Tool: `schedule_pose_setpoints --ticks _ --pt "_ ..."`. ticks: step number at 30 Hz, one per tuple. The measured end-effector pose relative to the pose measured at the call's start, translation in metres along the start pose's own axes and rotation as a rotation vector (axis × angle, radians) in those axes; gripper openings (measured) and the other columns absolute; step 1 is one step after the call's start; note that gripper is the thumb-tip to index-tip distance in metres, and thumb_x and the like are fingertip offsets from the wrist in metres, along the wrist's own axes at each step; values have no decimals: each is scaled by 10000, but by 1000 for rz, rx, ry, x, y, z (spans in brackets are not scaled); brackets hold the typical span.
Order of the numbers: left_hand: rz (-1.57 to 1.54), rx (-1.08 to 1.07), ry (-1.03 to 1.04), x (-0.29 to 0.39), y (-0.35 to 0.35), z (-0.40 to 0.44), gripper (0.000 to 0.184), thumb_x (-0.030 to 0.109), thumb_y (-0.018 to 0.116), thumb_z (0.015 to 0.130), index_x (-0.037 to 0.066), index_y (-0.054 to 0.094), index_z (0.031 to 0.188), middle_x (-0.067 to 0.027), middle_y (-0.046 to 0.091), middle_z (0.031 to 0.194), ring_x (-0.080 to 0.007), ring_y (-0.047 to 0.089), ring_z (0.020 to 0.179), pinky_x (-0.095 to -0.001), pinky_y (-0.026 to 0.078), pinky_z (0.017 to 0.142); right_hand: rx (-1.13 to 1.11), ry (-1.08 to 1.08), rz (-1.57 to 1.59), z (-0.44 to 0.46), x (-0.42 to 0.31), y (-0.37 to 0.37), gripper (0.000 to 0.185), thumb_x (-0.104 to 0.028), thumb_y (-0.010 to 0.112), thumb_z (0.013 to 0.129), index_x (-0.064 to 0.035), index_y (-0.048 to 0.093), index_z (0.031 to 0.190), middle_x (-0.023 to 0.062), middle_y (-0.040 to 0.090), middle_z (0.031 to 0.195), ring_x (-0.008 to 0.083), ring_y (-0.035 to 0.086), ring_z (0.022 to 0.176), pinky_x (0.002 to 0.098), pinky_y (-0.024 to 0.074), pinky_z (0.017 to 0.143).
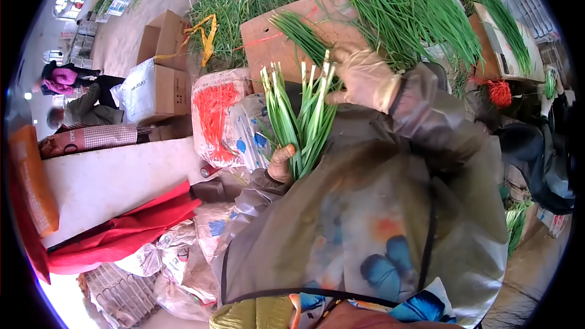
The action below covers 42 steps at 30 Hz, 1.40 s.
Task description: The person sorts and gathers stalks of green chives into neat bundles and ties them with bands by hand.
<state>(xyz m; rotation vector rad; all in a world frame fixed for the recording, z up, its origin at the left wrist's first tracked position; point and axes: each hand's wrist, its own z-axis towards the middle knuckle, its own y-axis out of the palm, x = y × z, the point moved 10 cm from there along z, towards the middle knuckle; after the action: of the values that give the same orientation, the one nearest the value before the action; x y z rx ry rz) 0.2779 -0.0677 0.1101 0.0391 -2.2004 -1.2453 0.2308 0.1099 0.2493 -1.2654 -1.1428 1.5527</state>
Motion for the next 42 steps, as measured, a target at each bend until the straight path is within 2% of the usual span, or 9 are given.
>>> schedule_pose_setpoints --ticks 5,11,13,15,21,25,27,36,42 --pt "-154 9 -136 -17 -15 -8 601 259 723 677 18 493 1178 -128 572 1114 -276 553 997 -392 418 913 -242 64 1039 -3 2 37 221 -201 631 775 -9 626 885 87 628 844 194 593 727 293 463 702" --pt "-30 0 -83 -13 -20 -8 581 260 732 672 27 506 1155 -109 586 1075 -259 566 964 -383 452 851 269 198 1897 -35 118 -19 118 -167 576 838 -74 566 765 10 562 657 81 488 529 256 461 698" --pt "-55 15 -64 -12 -18 -7 576 259 741 666 33 512 1144 -101 589 1060 -251 571 948 -375 462 826 418 89 1963 -56 172 -42 102 -154 592 818 -56 589 845 13 566 716 103 495 564 265 460 754" --pt "-91 24 -90 -13 -24 -6 604 259 757 649 33 509 1151 -103 586 1071 -252 571 948 -377 460 830 212 491 1135 -89 224 -9 215 -206 640 774 -43 612 911 41 601 795 144 551 670 296 457 811" --pt "82 -34 106 16 15 -5 670 259 762 635 32 473 1195 -93 580 1081 -233 570 941 -354 451 825 -353 339 672 -68 73 61 517 -328 676 740 -29 542 1141 126 573 1107 222 525 1040 316 407 876" --pt "310 -74 18 16 36 7 627 197 728 683 46 452 1226 -50 553 1140 -172 523 1020 -310 397 885 -20 17 1695 -11 3 82 448 -334 615 819 -20 524 1125 15 566 1026 116 529 907 285 425 795" --pt "201 -11 61 18 49 9 572 90 704 704 47 458 1218 -46 583 1087 -167 551 971 -306 427 847 -19 264 2152 4 -15 63 350 -240 637 803 -43 545 1078 8 588 956 95 531 842 253 427 754" --pt "354 110 271 34 30 12 550 -84 639 703 92 476 1199 -37 583 1093 -167 549 977 -291 426 862 67 293 1834 29 3 77 244 -126 699 746 -26 611 951 14 618 882 109 561 824 253 428 784" --pt "111 65 354 55 25 14 288 98 621 790 67 535 1063 -47 594 1010 -170 553 941 -315 425 865 29 309 1823 25 12 85 340 -86 674 729 -25 584 1052 17 609 985 123 558 887 275 437 813"
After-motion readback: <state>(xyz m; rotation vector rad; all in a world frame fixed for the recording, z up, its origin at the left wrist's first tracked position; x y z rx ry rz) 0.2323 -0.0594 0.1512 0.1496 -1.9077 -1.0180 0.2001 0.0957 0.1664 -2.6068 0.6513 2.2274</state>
